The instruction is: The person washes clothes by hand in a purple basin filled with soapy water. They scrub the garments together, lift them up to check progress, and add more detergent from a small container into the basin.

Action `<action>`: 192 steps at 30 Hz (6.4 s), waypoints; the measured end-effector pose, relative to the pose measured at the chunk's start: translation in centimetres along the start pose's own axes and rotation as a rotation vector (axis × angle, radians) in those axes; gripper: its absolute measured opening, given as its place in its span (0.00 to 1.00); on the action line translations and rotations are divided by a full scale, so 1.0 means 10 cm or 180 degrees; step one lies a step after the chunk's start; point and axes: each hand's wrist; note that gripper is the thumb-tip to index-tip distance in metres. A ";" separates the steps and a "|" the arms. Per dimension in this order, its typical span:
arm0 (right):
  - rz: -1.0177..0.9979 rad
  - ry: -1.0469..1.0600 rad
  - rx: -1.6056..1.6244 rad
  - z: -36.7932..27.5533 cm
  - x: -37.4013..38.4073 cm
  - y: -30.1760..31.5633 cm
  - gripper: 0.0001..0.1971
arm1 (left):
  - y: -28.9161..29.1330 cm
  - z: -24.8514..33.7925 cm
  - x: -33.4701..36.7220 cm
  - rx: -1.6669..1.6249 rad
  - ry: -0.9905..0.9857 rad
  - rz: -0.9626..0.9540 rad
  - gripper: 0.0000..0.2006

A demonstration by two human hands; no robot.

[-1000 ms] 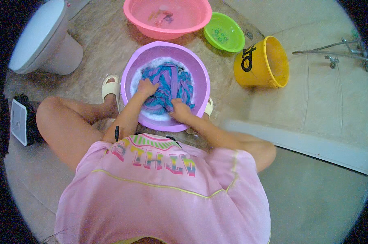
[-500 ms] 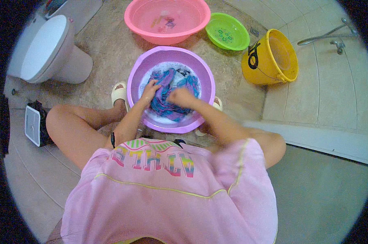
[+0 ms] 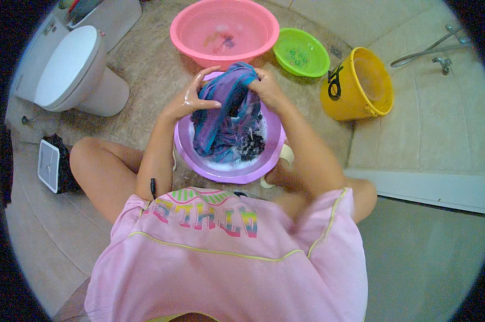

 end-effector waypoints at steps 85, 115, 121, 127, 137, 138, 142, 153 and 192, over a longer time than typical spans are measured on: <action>-0.0987 0.0171 -0.3708 2.97 0.87 -1.22 0.18 | -0.02 -2.94 -0.19 0.0735 0.1815 0.2674 0.23; 0.0482 0.0112 -0.2126 1.29 0.35 -1.76 0.12 | -0.21 -3.17 0.07 -0.5713 0.0817 0.1364 0.21; 0.1348 -0.0775 -0.2221 2.24 0.98 -1.12 0.17 | 0.17 -2.25 0.14 -0.4430 0.2494 0.3143 0.29; -0.0555 -0.0016 -0.2811 2.54 0.82 -1.42 0.17 | 0.16 -2.78 -0.03 -0.1631 0.1940 0.3723 0.29; 0.0928 -0.1282 -0.0377 2.43 0.72 -1.34 0.21 | 0.13 -2.64 0.05 -0.3405 0.1928 0.3939 0.30; 0.0424 -0.0808 -0.0677 2.00 0.64 -1.44 0.23 | 0.15 -2.75 -0.02 -0.3640 0.1935 0.3881 0.29; -0.0102 0.0638 -0.1616 1.31 0.16 -1.67 0.14 | 0.22 -2.14 0.14 -0.4474 0.2298 0.2653 0.29; 0.1447 -0.1426 -0.2096 1.93 0.61 -1.10 0.13 | -0.23 -2.49 0.43 -0.4451 0.2067 0.2965 0.15; 0.0402 -0.0990 -0.3285 1.87 0.78 -1.20 0.14 | -0.31 -2.67 0.23 -0.5223 0.1620 0.2542 0.18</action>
Point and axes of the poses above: each hand's wrist, its own x-axis towards the middle knuckle, its own y-axis out of the back of the hand, z = x × y, and after that the axes turned 12 degrees about -x, right-handed
